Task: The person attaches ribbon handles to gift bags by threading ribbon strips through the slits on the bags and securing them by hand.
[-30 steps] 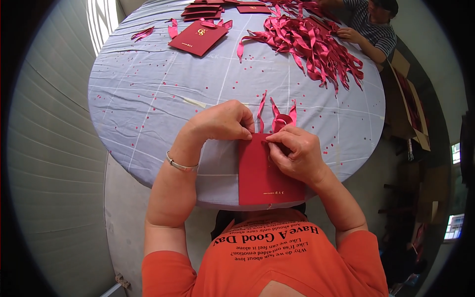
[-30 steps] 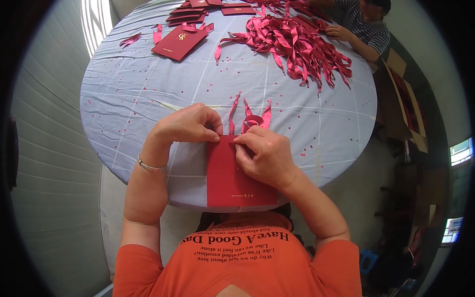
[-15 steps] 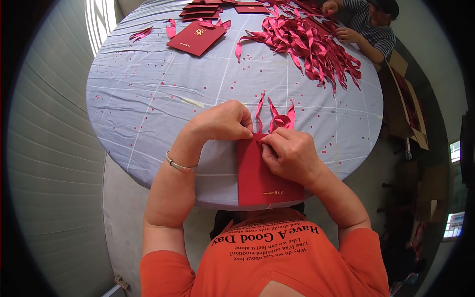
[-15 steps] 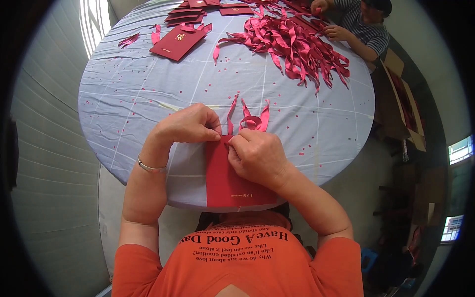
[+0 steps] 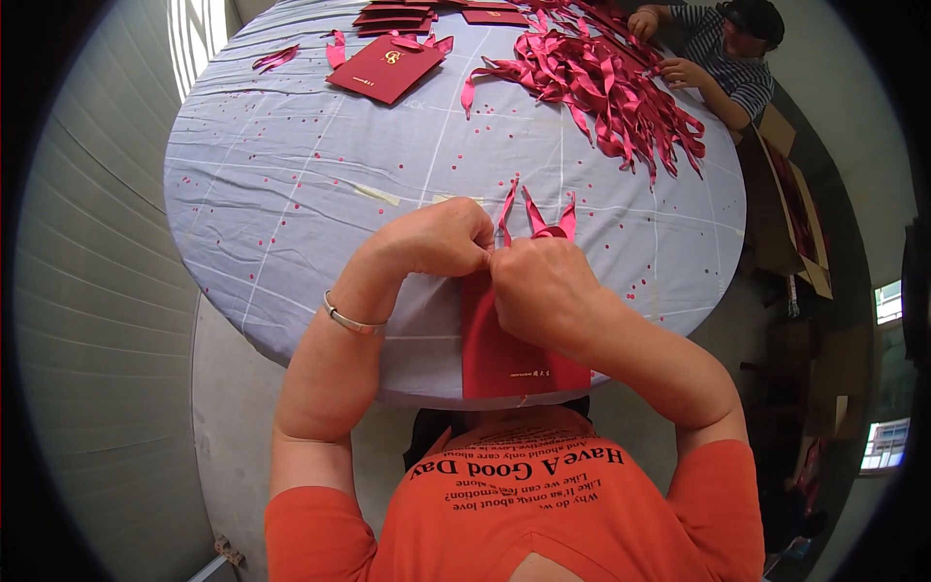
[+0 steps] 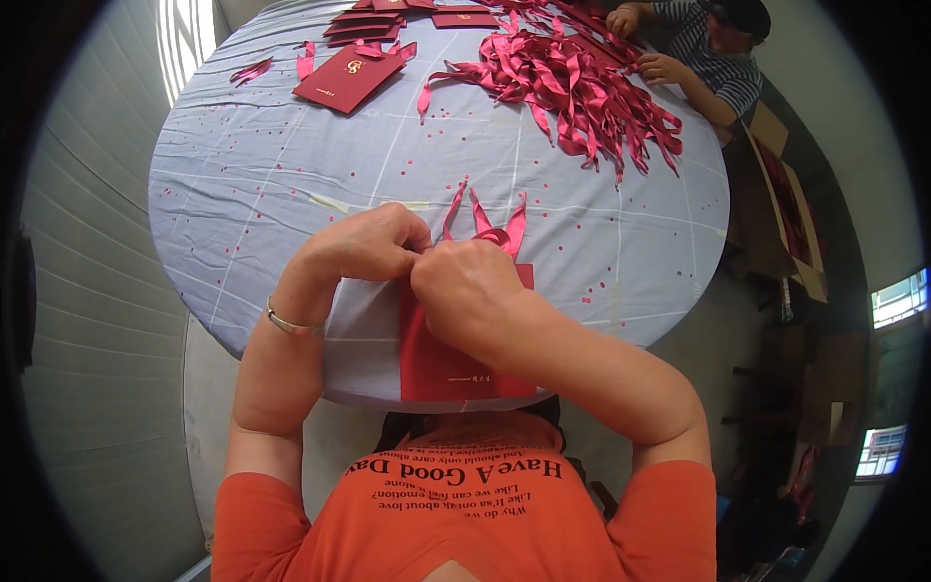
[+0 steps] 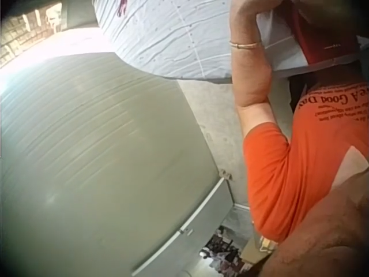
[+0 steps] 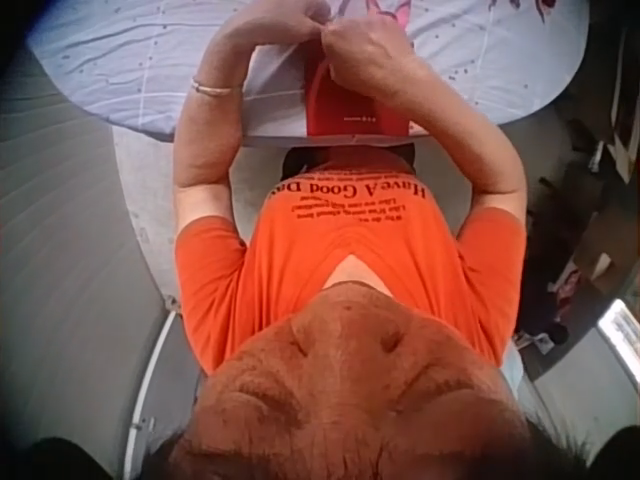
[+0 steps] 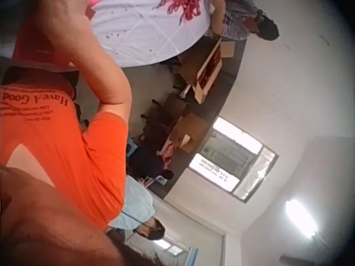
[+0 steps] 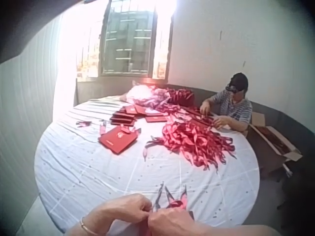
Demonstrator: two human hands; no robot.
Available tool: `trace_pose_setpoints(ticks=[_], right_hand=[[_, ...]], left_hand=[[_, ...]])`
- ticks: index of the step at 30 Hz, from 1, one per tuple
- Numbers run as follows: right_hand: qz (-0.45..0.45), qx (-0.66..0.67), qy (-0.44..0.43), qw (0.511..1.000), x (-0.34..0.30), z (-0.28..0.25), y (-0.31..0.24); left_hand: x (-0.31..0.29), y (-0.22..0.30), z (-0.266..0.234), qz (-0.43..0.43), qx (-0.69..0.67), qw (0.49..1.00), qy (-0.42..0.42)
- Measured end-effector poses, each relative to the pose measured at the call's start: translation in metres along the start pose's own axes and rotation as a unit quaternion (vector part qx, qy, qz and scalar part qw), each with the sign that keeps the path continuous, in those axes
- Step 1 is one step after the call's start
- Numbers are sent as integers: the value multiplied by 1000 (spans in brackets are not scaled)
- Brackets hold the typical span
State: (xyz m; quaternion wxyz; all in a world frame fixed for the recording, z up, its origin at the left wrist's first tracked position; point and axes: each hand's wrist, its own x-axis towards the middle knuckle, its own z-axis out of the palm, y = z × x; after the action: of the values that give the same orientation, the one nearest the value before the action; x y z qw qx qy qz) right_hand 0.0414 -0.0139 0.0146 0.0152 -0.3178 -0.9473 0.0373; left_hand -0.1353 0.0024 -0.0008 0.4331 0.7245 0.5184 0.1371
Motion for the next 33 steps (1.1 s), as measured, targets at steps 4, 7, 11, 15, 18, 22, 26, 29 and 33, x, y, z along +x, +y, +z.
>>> trace_pose_setpoints(ticks=[4, 7, 11, 15, 18, 22, 26, 29, 33], right_hand=[[75, 56, -86, 992, 17, -17, -6], [107, 54, -73, 990, 19, -16, -13], [113, 54, -37, 991, 19, -5, -18], [140, 68, 1, 988, 16, -1, -12], [169, 83, 27, 982, 17, 4, -13], [175, 99, 75, 977, 7, 16, -14], [72, 180, 151, 969, -22, 4, 11], [65, 287, 118, 948, -26, -7, 40], [23, 228, 102, 968, -22, -6, 41]], left_hand=[[4, -11, 2, 34, -2, 999, 3], [2, -7, 0, 43, -17, 999, 2], [6, -15, 2, 33, -13, 999, -2], [8, -19, 3, 72, -4, 997, -6], [10, -21, 3, 79, 0, 997, -4], [3, -18, -3, 28, 16, 999, -9], [2, -11, -2, 0, 12, 1000, 8], [-1, -3, -7, 16, -14, 1000, 9], [-5, -3, -5, 41, -40, 998, 26]])
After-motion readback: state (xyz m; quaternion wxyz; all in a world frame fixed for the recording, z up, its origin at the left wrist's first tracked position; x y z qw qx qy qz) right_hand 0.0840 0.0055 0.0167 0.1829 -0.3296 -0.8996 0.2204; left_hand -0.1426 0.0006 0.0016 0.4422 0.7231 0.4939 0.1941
